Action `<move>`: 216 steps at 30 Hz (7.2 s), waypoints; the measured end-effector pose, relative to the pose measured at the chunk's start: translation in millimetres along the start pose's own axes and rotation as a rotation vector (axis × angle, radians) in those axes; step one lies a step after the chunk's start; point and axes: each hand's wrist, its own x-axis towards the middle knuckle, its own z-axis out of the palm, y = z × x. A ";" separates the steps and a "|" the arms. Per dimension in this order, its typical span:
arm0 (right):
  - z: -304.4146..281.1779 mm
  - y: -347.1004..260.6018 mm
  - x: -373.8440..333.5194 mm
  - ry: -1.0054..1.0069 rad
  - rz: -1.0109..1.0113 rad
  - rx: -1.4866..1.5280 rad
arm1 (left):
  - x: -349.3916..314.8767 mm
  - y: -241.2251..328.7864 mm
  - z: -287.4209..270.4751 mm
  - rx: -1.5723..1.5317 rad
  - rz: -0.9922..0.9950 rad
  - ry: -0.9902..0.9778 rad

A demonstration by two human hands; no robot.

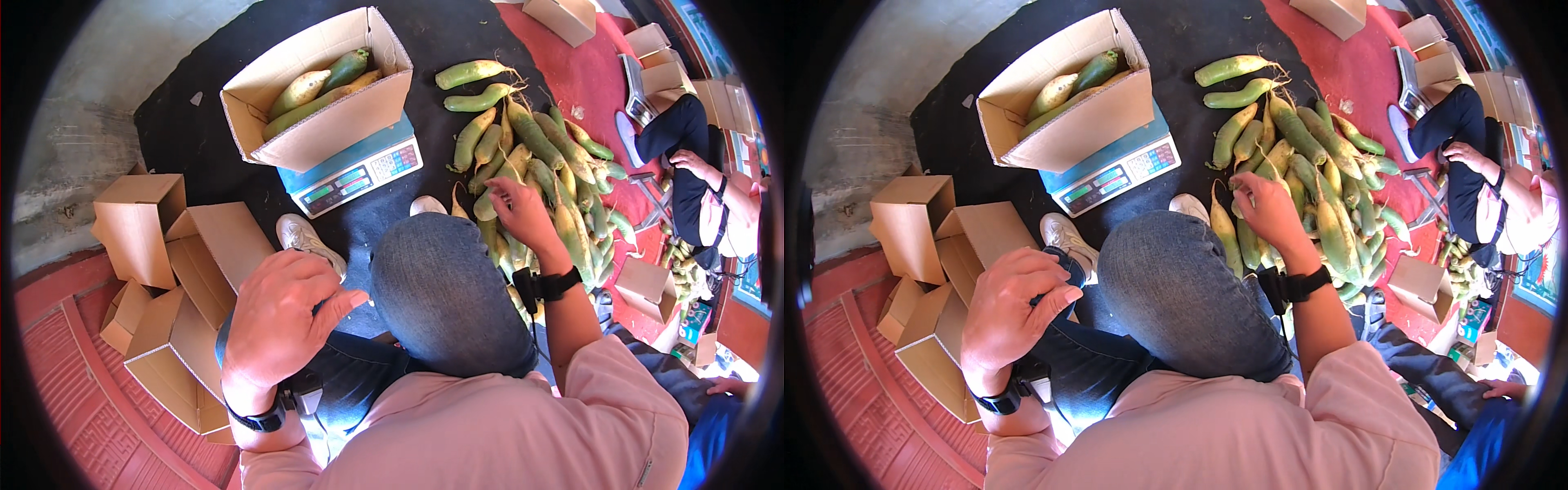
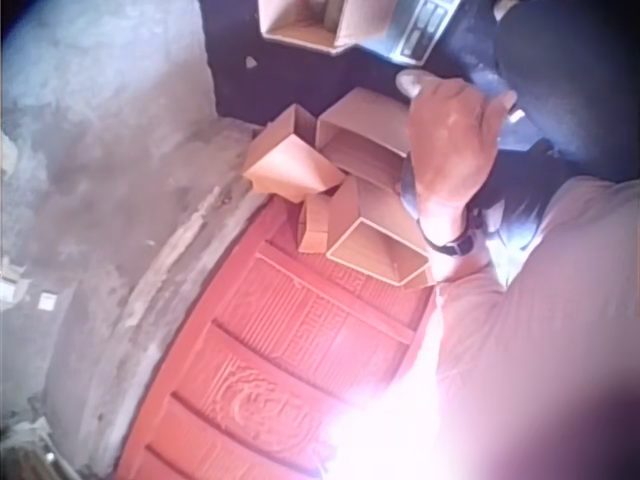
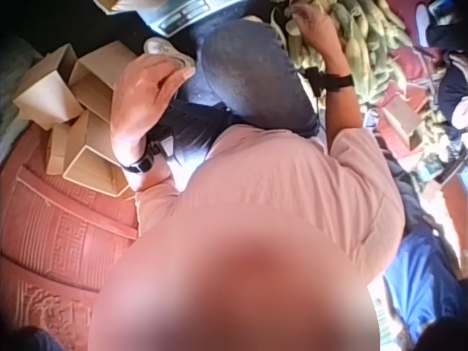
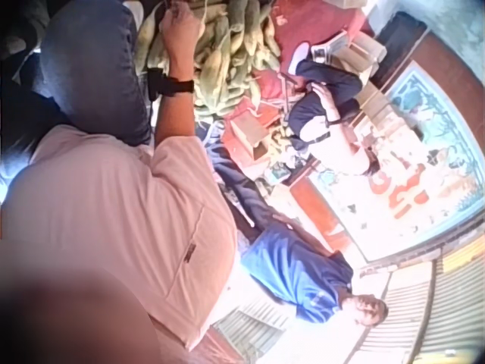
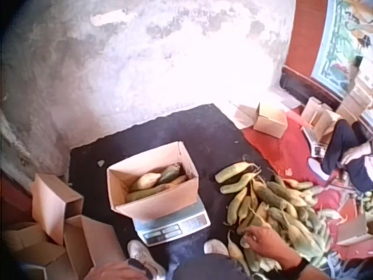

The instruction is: The person sits on a stool and packs green vegetables into cardboard boxes placed on a digital scale. They repeatedly pick vegetables from a large pile on the floor, place them into the box, and occasionally transfer full boxes to a stack nearby.

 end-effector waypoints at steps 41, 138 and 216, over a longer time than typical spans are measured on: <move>100.5 150.7 -119.9 -0.331 0.474 0.128 | 106.2 -51.7 53.2 0.765 -0.096 -0.790; 7.9 -105.3 269.1 -0.253 -0.176 -0.221 | 117.5 -208.6 -6.7 -0.596 -0.891 0.175; 195.2 -351.5 416.0 -0.359 -0.758 -0.626 | 4.6 -286.7 39.6 -1.291 -0.856 1.247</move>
